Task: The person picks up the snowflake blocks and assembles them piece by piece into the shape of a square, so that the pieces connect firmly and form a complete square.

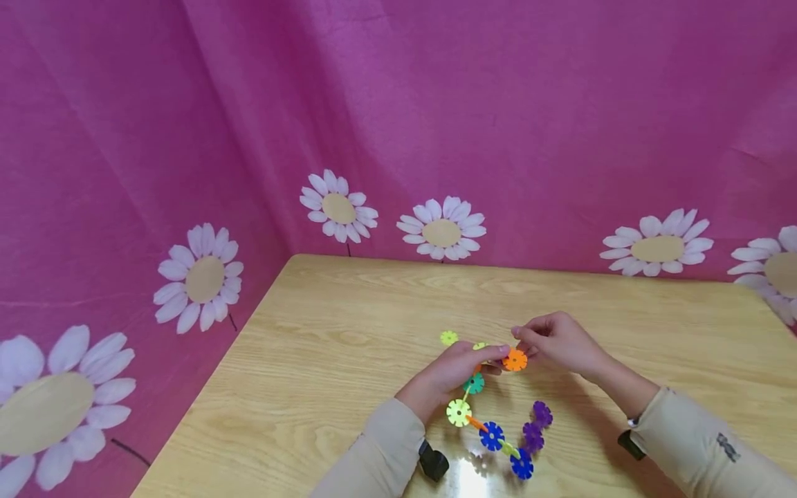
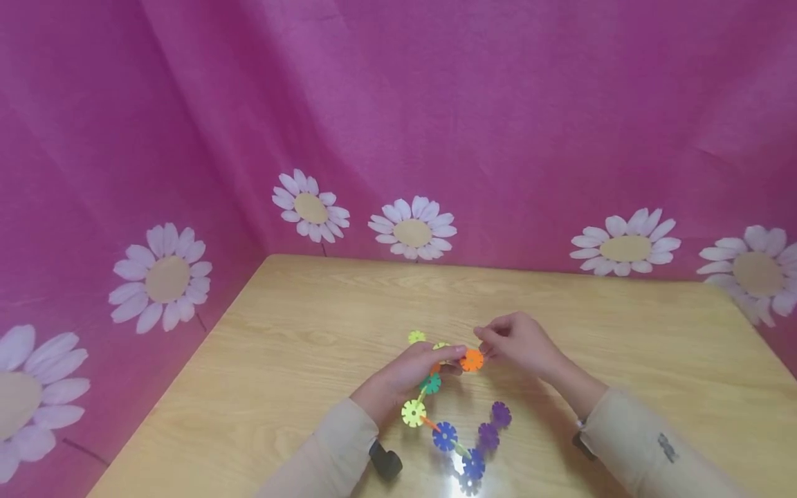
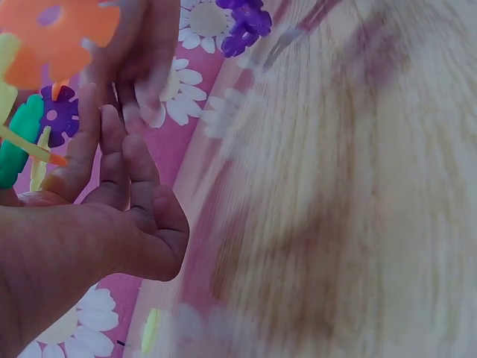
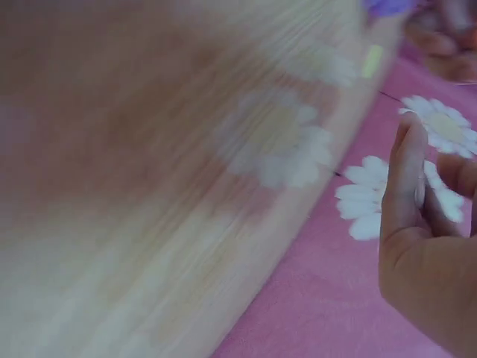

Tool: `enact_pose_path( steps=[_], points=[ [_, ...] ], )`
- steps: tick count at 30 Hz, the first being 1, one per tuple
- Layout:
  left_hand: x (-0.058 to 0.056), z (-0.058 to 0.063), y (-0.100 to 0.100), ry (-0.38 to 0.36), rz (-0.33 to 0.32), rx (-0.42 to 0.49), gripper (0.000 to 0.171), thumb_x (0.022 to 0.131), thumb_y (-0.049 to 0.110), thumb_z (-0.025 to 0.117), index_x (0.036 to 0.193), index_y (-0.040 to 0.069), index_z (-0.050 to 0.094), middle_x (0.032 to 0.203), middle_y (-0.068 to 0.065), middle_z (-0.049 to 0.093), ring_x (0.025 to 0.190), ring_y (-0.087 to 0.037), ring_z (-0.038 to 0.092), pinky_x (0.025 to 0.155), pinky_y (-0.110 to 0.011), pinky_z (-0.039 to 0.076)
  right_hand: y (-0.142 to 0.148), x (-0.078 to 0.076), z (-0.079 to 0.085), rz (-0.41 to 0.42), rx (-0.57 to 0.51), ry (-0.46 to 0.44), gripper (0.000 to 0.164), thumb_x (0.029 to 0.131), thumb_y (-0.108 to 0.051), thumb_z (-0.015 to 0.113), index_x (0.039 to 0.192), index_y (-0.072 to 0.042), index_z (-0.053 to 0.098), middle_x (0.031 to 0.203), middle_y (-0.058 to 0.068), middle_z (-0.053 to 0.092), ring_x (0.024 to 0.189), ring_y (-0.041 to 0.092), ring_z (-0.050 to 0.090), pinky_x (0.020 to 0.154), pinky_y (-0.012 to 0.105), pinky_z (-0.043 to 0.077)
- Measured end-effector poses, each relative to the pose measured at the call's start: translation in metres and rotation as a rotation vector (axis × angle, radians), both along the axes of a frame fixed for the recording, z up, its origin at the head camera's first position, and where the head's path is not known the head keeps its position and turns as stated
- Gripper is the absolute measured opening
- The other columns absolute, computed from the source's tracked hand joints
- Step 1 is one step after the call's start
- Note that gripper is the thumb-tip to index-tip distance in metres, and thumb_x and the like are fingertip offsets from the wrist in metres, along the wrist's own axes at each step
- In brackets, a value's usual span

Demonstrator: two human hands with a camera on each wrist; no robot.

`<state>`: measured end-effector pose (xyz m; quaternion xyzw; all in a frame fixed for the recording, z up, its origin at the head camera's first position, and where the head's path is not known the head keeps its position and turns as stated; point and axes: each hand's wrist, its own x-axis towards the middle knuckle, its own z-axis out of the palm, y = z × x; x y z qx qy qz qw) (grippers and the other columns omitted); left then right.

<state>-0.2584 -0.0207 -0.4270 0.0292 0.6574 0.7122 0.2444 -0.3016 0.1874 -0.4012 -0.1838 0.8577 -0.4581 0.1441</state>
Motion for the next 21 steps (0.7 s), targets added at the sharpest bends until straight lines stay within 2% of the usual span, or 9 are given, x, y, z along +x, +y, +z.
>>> enact_pose_path(
  steps=[3,5,9,11,14,17,21],
  points=[
    [-0.001,0.000,-0.002,-0.016,-0.005,0.008,0.039,0.095,0.036,0.065,0.101,-0.002,0.073,0.087,0.008,0.067,0.093,-0.015,0.064,0.083,-0.025,0.044,-0.009,-0.017,-0.012,0.088,0.119,0.190,0.024,0.097,-0.022,0.066,0.103,-0.001,0.075,0.082,0.002,0.073,0.064,0.010,0.061,0.058,0.026,0.053],
    [-0.001,0.001,-0.004,-0.017,-0.003,0.008,0.037,0.095,0.036,0.065,0.101,-0.001,0.073,0.088,0.008,0.067,0.092,-0.014,0.064,0.081,-0.024,0.044,-0.018,-0.025,-0.016,0.149,0.168,0.278,0.019,0.096,-0.019,0.067,0.102,-0.004,0.075,0.083,0.000,0.073,0.062,0.007,0.058,0.056,0.024,0.050],
    [-0.002,0.001,-0.005,0.026,0.009,0.010,0.036,0.097,0.032,0.064,0.103,-0.002,0.072,0.091,0.007,0.067,0.094,-0.017,0.065,0.083,-0.026,0.048,-0.036,-0.034,-0.020,0.260,0.257,0.434,0.020,0.094,-0.018,0.069,0.105,-0.003,0.074,0.087,-0.001,0.070,0.068,0.006,0.058,0.062,0.024,0.051],
    [-0.001,0.002,-0.004,0.044,0.006,0.011,0.035,0.097,0.031,0.064,0.104,-0.002,0.072,0.092,0.006,0.068,0.095,-0.017,0.065,0.088,-0.027,0.049,-0.042,-0.036,-0.024,0.298,0.309,0.531,0.023,0.090,-0.017,0.074,0.107,-0.002,0.074,0.088,0.000,0.067,0.072,0.008,0.058,0.065,0.026,0.052],
    [-0.001,0.002,-0.005,0.053,-0.017,0.017,0.032,0.097,0.033,0.064,0.107,0.003,0.071,0.094,0.006,0.067,0.098,-0.016,0.064,0.095,-0.030,0.049,-0.052,-0.039,-0.032,0.327,0.389,0.664,0.025,0.085,-0.006,0.075,0.109,-0.001,0.074,0.089,0.002,0.061,0.076,0.010,0.054,0.068,0.026,0.051],
    [0.000,-0.001,-0.005,0.048,-0.016,0.013,0.033,0.097,0.035,0.065,0.107,0.005,0.072,0.094,0.007,0.068,0.095,-0.012,0.062,0.096,-0.031,0.046,-0.063,-0.040,-0.036,0.347,0.421,0.677,0.035,0.082,0.005,0.071,0.116,-0.003,0.072,0.090,0.003,0.057,0.078,0.012,0.051,0.067,0.025,0.049],
    [0.001,-0.003,-0.008,0.054,-0.020,-0.001,0.038,0.097,0.035,0.064,0.107,-0.001,0.073,0.091,0.008,0.069,0.092,-0.008,0.060,0.095,-0.029,0.044,-0.074,-0.040,-0.039,0.368,0.431,0.611,0.042,0.086,0.010,0.064,0.125,-0.007,0.069,0.091,0.004,0.054,0.077,0.012,0.049,0.064,0.022,0.045]
  ],
)
